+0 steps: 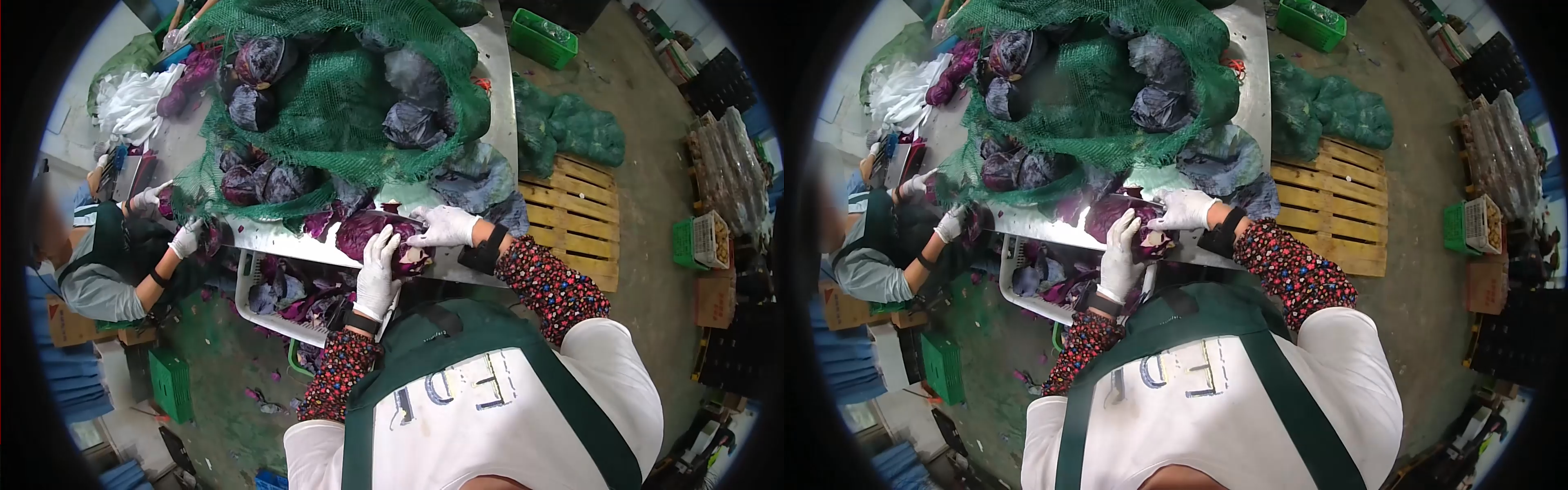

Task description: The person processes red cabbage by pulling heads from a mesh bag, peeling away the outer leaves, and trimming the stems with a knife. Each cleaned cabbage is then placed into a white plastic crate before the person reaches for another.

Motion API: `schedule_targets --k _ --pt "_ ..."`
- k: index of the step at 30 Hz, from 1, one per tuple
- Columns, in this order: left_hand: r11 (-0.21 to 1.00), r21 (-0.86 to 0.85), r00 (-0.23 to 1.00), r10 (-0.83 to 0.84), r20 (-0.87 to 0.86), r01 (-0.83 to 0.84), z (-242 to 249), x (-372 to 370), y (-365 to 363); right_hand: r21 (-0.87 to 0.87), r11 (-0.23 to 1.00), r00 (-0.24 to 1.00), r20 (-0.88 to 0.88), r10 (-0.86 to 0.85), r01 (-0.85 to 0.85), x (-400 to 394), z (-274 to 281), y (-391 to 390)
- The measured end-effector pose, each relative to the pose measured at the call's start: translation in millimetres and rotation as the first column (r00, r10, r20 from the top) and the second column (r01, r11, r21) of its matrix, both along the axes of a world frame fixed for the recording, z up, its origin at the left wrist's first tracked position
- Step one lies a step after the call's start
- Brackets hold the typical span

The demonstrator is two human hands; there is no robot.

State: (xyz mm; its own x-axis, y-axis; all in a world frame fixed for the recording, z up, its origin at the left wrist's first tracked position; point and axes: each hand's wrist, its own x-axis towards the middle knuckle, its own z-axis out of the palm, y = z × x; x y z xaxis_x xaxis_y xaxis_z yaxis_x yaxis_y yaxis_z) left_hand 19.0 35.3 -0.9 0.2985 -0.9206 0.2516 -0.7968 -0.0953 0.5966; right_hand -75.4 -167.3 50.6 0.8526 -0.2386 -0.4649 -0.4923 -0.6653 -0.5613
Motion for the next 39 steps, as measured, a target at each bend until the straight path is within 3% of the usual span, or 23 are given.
schedule_targets --k 2,5,8,10,12,14,15,18,19,22,23,29,33,35,36,38,39 --pt "0.999 0.013 0.999 -0.032 0.035 0.032 3 4 -4 -0.015 0.999 0.999 -0.025 0.044 -0.044 3 2 -5" --pt "1.0 -0.02 0.961 -0.002 -0.277 -0.004 6 4 -12 0.029 0.999 0.998 0.051 0.032 -0.033 3 -12 -12" --pt "0.998 0.065 0.98 0.032 -0.197 -0.019 -1 6 -16 0.021 1.0 0.984 0.177 0.013 -0.017 -5 -24 -7" --pt "0.994 0.086 0.982 0.083 -0.169 -0.069 1 2 -19 -0.075 0.97 0.924 0.328 -0.194 0.231 -13 -26 4" --pt "0.982 0.118 0.964 0.168 -0.205 -0.146 1 0 -21 -0.243 0.945 0.937 0.323 -0.134 0.219 -23 -26 14" --pt "0.977 0.13 0.962 0.193 -0.194 -0.17 1 -3 -23 -0.293 0.949 0.982 0.18 -0.061 0.113 -29 -23 24" --pt "0.971 0.154 0.964 0.206 -0.166 -0.181 3 -6 -24 -0.313 0.94 0.959 0.277 -0.049 0.139 -33 -34 31" --pt "0.964 0.182 0.967 0.219 -0.129 -0.194 7 -11 -26 -0.35 0.935 0.986 0.166 -0.005 0.064 -30 -26 32" --pt "0.96 0.188 0.964 0.232 -0.132 -0.206 7 -11 -27 -0.316 0.947 0.995 0.087 -0.039 0.064 -26 -16 30" --pt "0.959 0.204 0.964 0.228 -0.139 -0.197 2 -1 -29 -0.267 0.964 0.983 0.172 0.058 -0.01 -23 -37 9" --pt "0.968 0.185 0.967 0.199 -0.157 -0.169 1 1 -26 -0.126 0.988 0.971 0.231 -0.063 0.094 -26 -38 3" --pt "0.992 0.107 0.983 0.09 -0.158 -0.074 0 1 -19 -0.016 0.998 0.983 0.176 -0.058 0.062 -28 -20 -10" --pt "0.992 0.111 0.985 0.082 -0.15 -0.065 6 -4 -15 -0.118 0.993 0.997 0.077 0.004 0.005 -22 -15 0" --pt "0.993 0.102 0.985 0.076 -0.157 -0.061 4 -3 -13 -0.142 0.987 0.99 0.102 0.095 -0.08 -17 -18 -7" --pt "0.995 0.084 0.984 0.065 -0.166 -0.052 4 -3 -12 -0.132 0.988 0.99 0.105 0.094 -0.08 -16 -23 -10" --pt "0.994 0.096 0.983 0.067 -0.17 -0.052 3 -4 -12 -0.046 0.998 0.957 0.283 0.064 -0.053 -15 -30 -16" --pt "0.994 0.1 0.982 0.066 -0.177 -0.049 3 -5 -11 -0.087 0.995 0.966 0.249 0.068 -0.047 -13 -28 -17"
